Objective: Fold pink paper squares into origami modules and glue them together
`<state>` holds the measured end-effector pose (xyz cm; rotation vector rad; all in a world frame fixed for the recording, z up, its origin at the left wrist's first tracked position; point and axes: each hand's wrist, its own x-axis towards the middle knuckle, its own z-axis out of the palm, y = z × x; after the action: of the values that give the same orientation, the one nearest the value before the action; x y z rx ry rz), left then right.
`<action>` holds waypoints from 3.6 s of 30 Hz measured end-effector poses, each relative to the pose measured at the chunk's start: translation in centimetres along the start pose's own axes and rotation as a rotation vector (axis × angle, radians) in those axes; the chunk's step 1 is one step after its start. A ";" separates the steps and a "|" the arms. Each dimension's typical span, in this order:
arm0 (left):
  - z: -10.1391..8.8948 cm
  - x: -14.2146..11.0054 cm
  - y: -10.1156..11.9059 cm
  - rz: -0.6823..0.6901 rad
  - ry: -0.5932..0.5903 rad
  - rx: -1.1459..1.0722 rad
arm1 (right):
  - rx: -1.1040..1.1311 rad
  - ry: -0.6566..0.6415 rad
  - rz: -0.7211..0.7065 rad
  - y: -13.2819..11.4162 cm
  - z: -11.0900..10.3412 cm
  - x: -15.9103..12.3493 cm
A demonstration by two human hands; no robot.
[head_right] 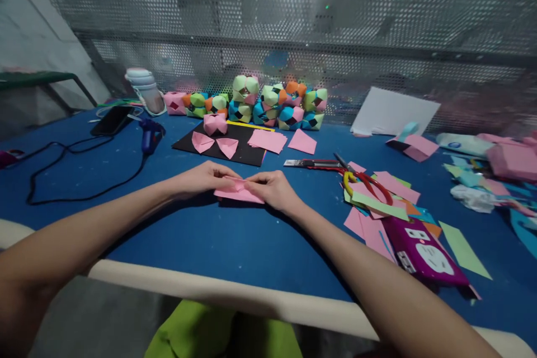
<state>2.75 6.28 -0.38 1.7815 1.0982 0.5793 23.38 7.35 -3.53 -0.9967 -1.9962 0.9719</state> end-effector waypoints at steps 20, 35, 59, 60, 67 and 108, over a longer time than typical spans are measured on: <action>2.8 -0.8 1.4 0.133 0.378 0.279 | -0.067 0.122 0.044 -1.5 0.0 -1.8; 2.4 -0.8 1.2 0.085 0.327 0.217 | -0.051 0.075 0.039 -2.3 0.0 -1.9; 3.1 -0.9 1.2 0.016 0.303 0.065 | 0.032 0.079 0.080 -3.5 0.1 -2.1; 3.2 -0.9 1.2 0.018 0.308 0.071 | 0.038 0.073 0.084 -3.5 0.1 -2.1; 3.7 -1.3 1.7 0.050 0.313 0.103 | 0.065 0.075 0.088 -3.8 0.1 -2.2; 3.1 -1.2 1.4 0.067 0.434 0.093 | -0.151 0.302 -0.216 -3.5 0.7 -2.6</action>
<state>5.13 3.57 -0.49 1.8244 1.3778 1.0026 22.87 3.45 -1.58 -0.9226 -1.8932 0.5265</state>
